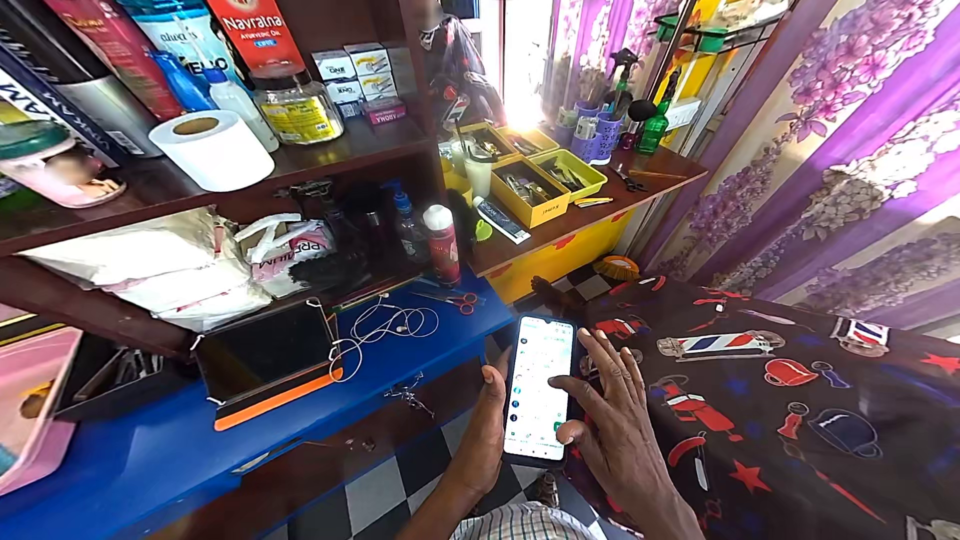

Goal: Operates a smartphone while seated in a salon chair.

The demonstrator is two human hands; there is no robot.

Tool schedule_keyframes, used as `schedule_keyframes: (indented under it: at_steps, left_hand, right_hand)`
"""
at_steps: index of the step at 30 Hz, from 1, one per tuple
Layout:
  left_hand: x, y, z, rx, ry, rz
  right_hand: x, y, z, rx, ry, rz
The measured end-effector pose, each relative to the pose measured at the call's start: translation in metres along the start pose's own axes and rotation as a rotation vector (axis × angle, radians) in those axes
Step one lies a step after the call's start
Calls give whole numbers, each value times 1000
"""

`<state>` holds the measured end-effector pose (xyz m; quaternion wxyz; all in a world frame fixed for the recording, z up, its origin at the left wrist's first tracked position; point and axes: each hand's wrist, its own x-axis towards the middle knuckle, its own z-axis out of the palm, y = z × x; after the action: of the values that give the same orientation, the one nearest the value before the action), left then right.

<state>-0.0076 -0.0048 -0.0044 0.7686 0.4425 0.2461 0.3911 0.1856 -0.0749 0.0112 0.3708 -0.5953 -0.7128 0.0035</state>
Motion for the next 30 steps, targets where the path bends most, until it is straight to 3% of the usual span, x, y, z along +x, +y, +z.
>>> schedule_keyframes:
  at_steps: [30]
  left_hand:
    - [0,4,1,-23,-3,13]
  right_hand:
    - [-13,1,6,55,-49,-28]
